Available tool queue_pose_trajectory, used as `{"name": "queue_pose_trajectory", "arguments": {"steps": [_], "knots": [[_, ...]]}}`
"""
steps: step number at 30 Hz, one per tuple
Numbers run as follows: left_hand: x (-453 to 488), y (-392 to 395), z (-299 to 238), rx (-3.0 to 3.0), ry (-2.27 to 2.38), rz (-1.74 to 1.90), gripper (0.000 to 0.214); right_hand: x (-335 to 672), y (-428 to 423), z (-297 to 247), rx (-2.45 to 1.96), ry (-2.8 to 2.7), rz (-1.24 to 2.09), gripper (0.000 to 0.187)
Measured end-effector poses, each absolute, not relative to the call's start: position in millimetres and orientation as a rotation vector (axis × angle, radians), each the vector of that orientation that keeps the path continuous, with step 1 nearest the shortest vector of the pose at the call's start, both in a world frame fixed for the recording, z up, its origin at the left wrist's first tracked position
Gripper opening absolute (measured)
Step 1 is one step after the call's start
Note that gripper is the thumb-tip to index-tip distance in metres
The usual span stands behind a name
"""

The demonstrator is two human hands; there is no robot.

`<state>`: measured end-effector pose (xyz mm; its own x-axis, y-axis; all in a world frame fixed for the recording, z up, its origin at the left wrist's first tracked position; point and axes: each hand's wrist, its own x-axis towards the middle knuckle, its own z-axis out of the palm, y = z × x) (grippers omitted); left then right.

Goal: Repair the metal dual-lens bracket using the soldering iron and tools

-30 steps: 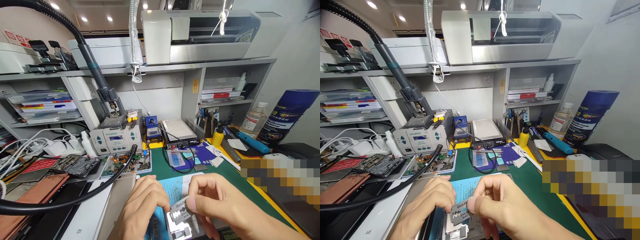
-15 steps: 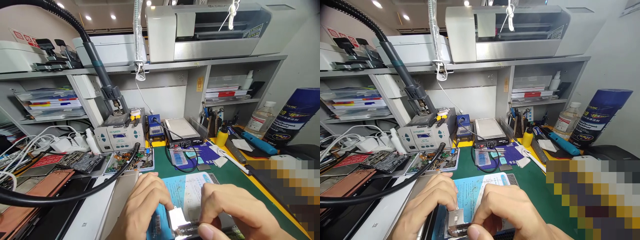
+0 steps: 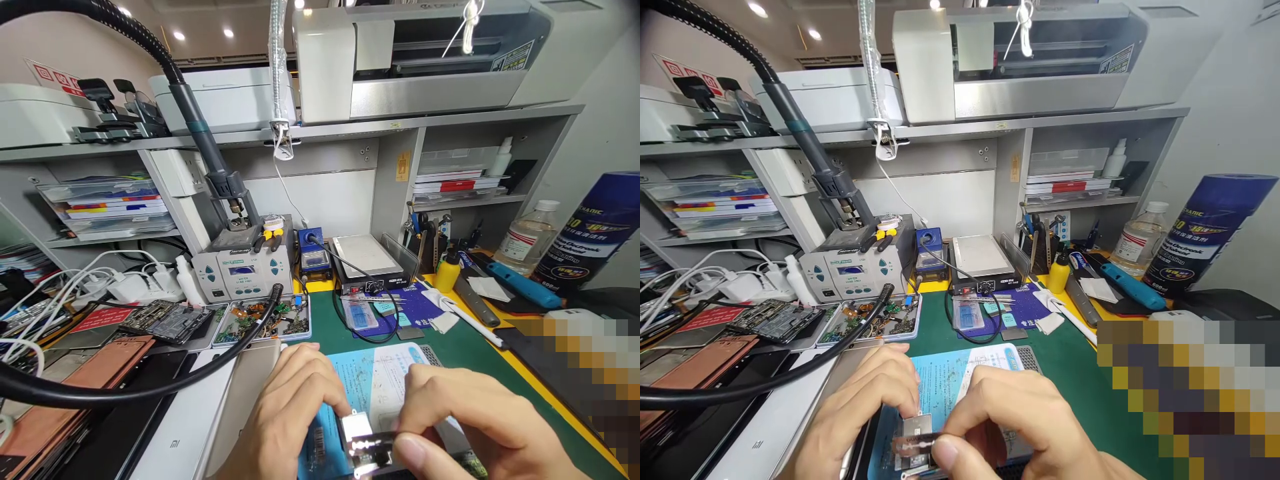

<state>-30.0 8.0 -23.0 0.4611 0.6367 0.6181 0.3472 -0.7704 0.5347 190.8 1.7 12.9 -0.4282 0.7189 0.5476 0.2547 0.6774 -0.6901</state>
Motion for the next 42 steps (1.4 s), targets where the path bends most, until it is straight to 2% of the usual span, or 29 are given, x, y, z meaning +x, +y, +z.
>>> {"name": "queue_pose_trajectory", "arguments": {"steps": [4, 10, 15, 23, 32, 42], "knots": [[-29, 3, -14, 2.344, 0.837, 1.187, 0.031, 192, 5, 21, -0.960, -1.882, 0.843, 0.022], [-29, -2, -4, 2.350, 0.850, 1.124, 0.035, 195, 14, 24, -1.027, -1.615, 1.609, 0.026], [-29, 2, -11, 2.369, 0.796, 1.206, 0.037, 195, 19, 24, -0.994, -1.578, 1.795, 0.028], [-26, 4, -16, 2.386, 0.810, 1.321, 0.027, 194, 19, 22, -1.030, -1.557, 1.827, 0.022], [-32, 2, -11, 2.376, 0.789, 1.203, 0.041, 194, 21, 22, -1.014, -1.548, 1.836, 0.024], [-30, 1, -9, 2.378, 0.777, 1.204, 0.038, 194, 17, 23, -1.001, -1.603, 1.723, 0.027]]}}
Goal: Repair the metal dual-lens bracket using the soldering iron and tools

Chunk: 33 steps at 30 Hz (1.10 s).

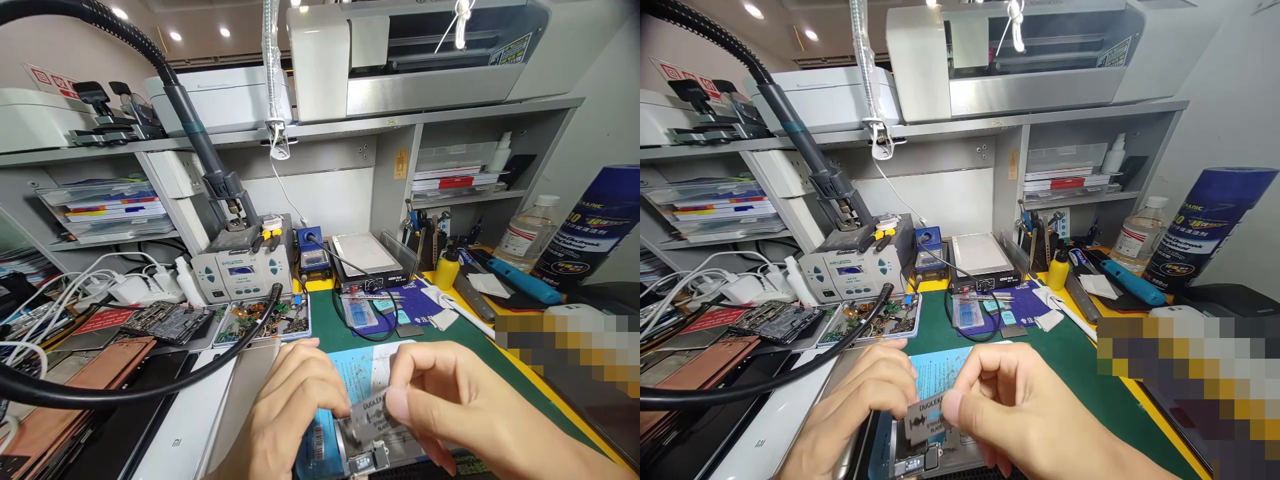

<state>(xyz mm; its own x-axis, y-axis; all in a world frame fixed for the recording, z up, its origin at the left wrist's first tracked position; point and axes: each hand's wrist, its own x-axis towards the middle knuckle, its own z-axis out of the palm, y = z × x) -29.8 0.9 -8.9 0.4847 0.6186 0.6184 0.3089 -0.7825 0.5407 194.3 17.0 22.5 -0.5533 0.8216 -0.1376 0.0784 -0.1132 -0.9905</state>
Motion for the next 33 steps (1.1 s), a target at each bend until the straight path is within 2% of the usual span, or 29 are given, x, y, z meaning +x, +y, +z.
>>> {"name": "queue_pose_trajectory", "arguments": {"steps": [11, 17, 29, 33], "knots": [[-25, -2, -5, 2.348, 0.832, 1.257, 0.033, 194, 10, 25, -1.076, -1.696, 1.472, 0.025], [-25, -6, 8, 2.310, 0.957, 1.134, 0.026, 195, 9, 23, -1.090, -1.730, 1.404, 0.025], [-24, -7, 7, 2.310, 0.984, 1.097, 0.024, 192, 3, 24, -1.030, -2.045, 0.833, 0.022], [-24, -6, 8, 2.316, 0.992, 1.075, 0.021, 192, 2, 23, -0.993, -2.081, 0.769, 0.020]]}}
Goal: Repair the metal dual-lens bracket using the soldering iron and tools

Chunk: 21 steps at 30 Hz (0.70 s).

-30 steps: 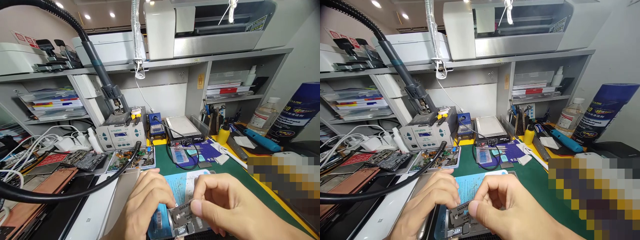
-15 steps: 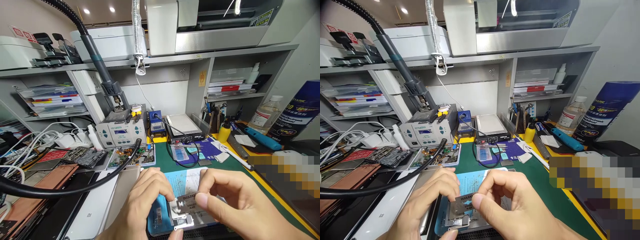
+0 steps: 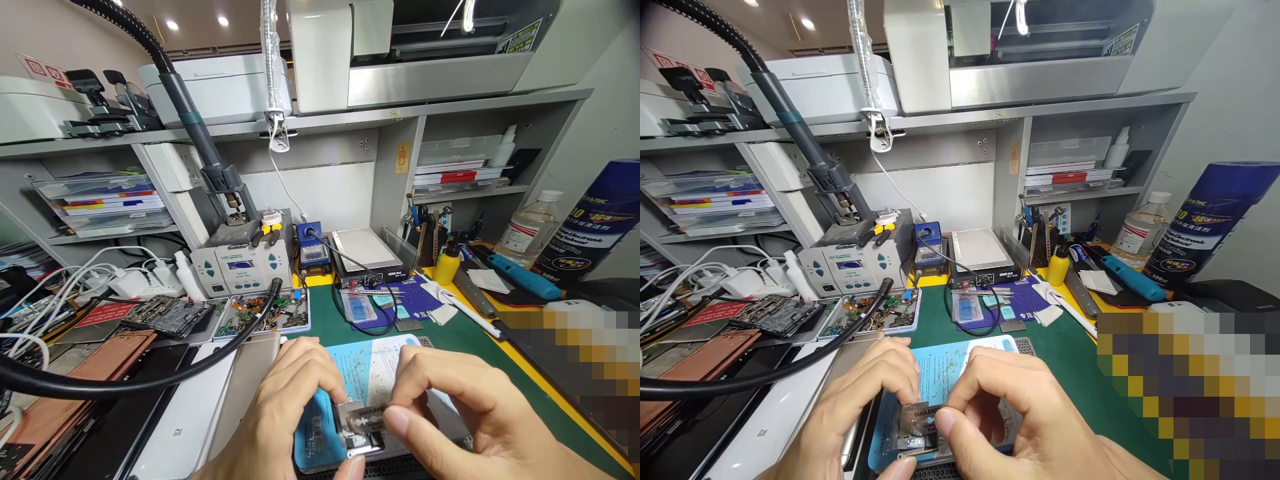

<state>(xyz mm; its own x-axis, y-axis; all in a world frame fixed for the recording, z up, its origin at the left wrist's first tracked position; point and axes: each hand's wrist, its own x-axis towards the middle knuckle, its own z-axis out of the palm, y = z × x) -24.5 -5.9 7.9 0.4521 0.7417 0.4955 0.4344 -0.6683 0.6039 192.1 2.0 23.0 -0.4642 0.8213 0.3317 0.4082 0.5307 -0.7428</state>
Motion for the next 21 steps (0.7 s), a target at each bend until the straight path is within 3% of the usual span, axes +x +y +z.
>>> {"name": "queue_pose_trajectory", "arguments": {"steps": [14, 21], "knots": [[-22.9, -5.1, 5.4, 2.304, 0.971, 1.089, 0.023, 189.8, 5.0, 26.1, -1.004, -2.051, 0.735, 0.025], [-22.4, -4.1, 4.6, 2.284, 0.960, 1.118, 0.023, 194.3, 5.8, 22.2, -1.097, -1.864, 1.158, 0.025]]}}
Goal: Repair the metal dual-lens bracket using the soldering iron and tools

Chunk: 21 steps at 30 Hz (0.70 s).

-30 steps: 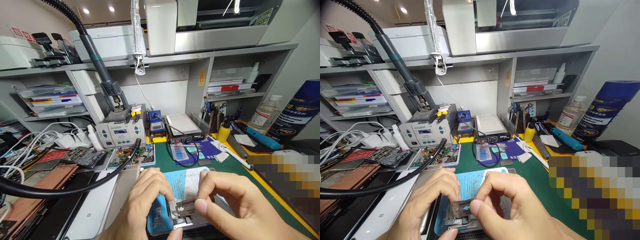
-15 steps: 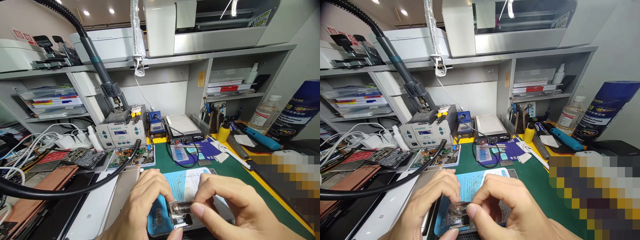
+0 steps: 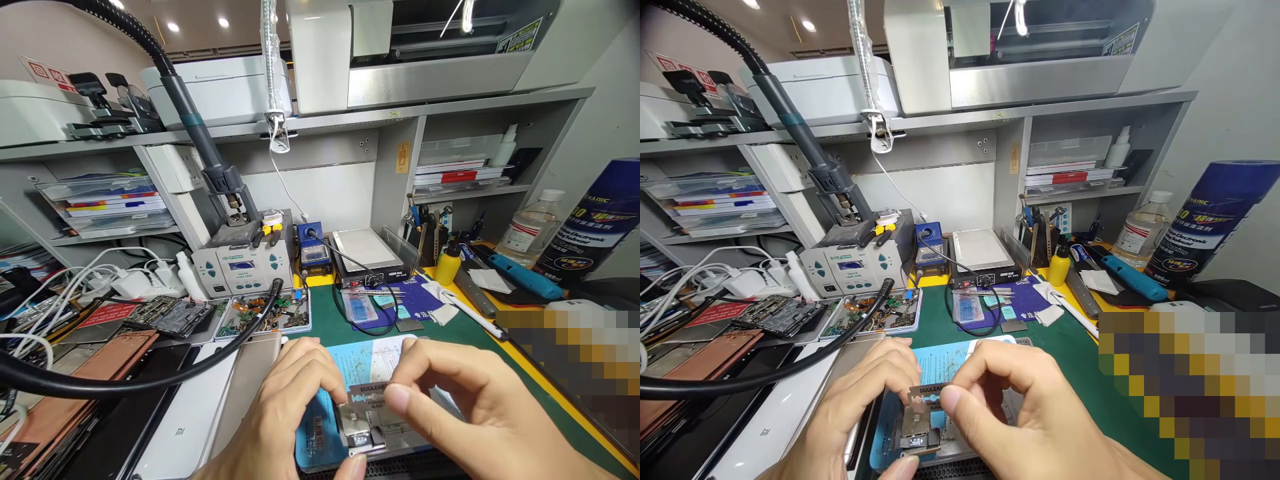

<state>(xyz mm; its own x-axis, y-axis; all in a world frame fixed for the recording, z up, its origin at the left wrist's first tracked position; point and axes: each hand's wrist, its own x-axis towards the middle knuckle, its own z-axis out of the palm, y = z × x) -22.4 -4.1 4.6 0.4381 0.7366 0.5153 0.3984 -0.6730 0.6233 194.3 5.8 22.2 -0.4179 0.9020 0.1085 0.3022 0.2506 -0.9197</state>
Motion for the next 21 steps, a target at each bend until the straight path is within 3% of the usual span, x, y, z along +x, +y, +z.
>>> {"name": "queue_pose_trajectory", "arguments": {"steps": [6, 21], "knots": [[-19.9, -4.2, 1.5, 2.273, 0.940, 1.192, 0.023, 191.5, 9.5, 28.0, -1.105, -1.717, 1.558, 0.029], [-20.9, -4.0, 3.8, 2.359, 0.989, 1.159, 0.021, 194.6, 12.6, 26.6, -1.073, -1.654, 1.668, 0.025]]}}
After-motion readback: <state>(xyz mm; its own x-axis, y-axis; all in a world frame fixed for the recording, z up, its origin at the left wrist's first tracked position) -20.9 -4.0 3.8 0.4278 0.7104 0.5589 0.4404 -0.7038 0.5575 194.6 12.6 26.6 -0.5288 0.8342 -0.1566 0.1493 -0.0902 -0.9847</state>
